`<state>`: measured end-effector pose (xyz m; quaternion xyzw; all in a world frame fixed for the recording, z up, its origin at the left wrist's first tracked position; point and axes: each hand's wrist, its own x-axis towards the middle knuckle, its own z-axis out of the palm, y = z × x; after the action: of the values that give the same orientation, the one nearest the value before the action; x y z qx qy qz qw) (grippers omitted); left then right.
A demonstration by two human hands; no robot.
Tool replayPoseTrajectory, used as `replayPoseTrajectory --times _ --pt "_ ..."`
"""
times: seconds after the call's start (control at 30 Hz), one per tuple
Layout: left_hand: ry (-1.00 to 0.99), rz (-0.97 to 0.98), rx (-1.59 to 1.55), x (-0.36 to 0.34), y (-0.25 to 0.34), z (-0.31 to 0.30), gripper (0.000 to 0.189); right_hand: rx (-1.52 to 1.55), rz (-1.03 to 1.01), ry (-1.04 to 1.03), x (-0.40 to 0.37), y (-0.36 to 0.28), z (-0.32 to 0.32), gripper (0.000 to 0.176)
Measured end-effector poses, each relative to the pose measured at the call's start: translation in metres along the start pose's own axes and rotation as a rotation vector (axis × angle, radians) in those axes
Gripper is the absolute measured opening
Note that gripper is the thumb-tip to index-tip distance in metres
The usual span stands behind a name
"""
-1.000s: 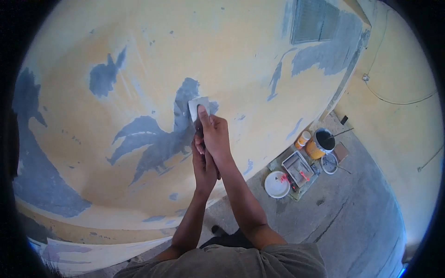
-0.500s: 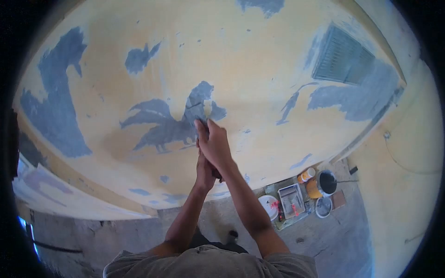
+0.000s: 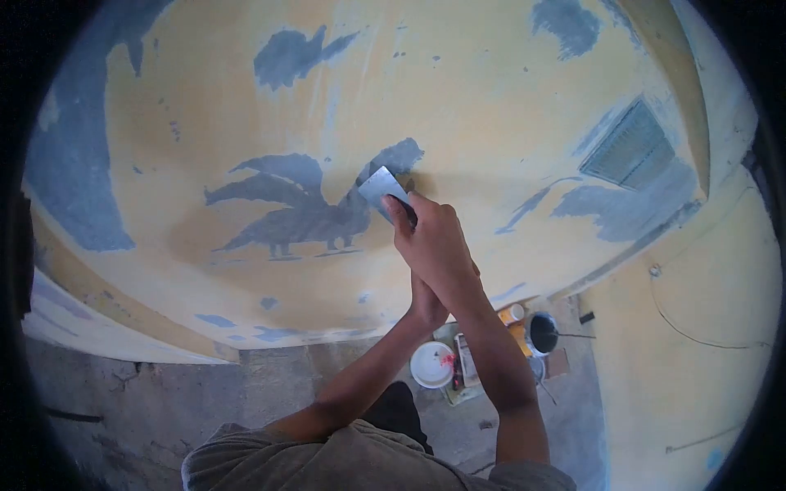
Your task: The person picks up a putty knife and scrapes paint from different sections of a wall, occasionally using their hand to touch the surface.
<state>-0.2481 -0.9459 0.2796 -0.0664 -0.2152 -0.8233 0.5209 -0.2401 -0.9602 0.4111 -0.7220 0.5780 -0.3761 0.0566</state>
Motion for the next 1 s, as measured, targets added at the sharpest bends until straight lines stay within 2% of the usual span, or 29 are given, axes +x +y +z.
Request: replayPoseTrajectory --times 0.03,0.1,0.2,0.33,0.4,0.43,0.47,0.53,0.57,0.63,0.73,0.87,0.9,0.97,1.0 --pt "-0.004 -0.01 -0.021 0.0 -0.005 0.002 0.047 -0.011 0.029 0.0 0.001 -0.003 0.002 0.036" --pt "0.242 0.112 -0.04 0.001 -0.011 0.008 0.035 -0.013 0.038 0.021 0.003 -0.004 0.008 0.037" --pt "0.17 0.084 -0.002 0.002 -0.011 -0.005 0.028 0.016 0.038 0.056 0.006 -0.006 0.015 0.038" --pt "0.188 0.092 0.084 0.008 -0.025 -0.017 0.031 0.077 -0.02 0.143 0.005 -0.006 0.02 0.039" --pt "0.061 0.098 0.151 -0.006 -0.011 -0.011 0.019 0.038 0.036 0.102 0.0 -0.008 0.017 0.039" --pt "0.059 0.091 0.152 -0.004 -0.016 -0.015 0.019 -0.001 0.059 0.072 0.003 -0.01 0.017 0.038" --pt "0.141 0.238 0.735 0.001 -0.028 -0.021 0.028 -0.004 0.062 0.077 0.005 -0.01 0.018 0.038" --pt "0.21 0.389 1.307 0.007 -0.042 -0.035 0.04 -0.013 0.055 0.068 0.008 -0.008 0.016 0.036" --pt "0.238 0.312 0.906 0.009 -0.041 -0.039 0.03 -0.02 0.055 0.071 0.008 -0.007 0.018 0.036" --pt "0.252 0.223 0.505 0.005 -0.039 -0.048 0.022 0.068 0.032 0.118 0.005 -0.004 0.026 0.036" --pt "0.349 0.04 0.34 -0.009 -0.006 -0.042 0.031 0.224 0.087 0.12 0.0 -0.004 0.032 0.034" --pt "0.351 0.262 0.828 -0.014 0.018 -0.039 0.031 0.284 0.209 0.035 -0.001 0.005 0.039 0.031" --pt "0.375 0.215 0.858 -0.015 0.024 -0.039 0.031 0.299 0.209 0.03 -0.001 0.004 0.042 0.031" --pt "0.422 0.17 0.893 -0.019 0.03 -0.04 0.03 0.414 0.105 0.183 -0.003 0.004 0.05 0.037" --pt "0.391 0.172 0.875 -0.019 0.033 -0.039 0.031 0.428 0.108 0.168 -0.004 0.005 0.051 0.037"
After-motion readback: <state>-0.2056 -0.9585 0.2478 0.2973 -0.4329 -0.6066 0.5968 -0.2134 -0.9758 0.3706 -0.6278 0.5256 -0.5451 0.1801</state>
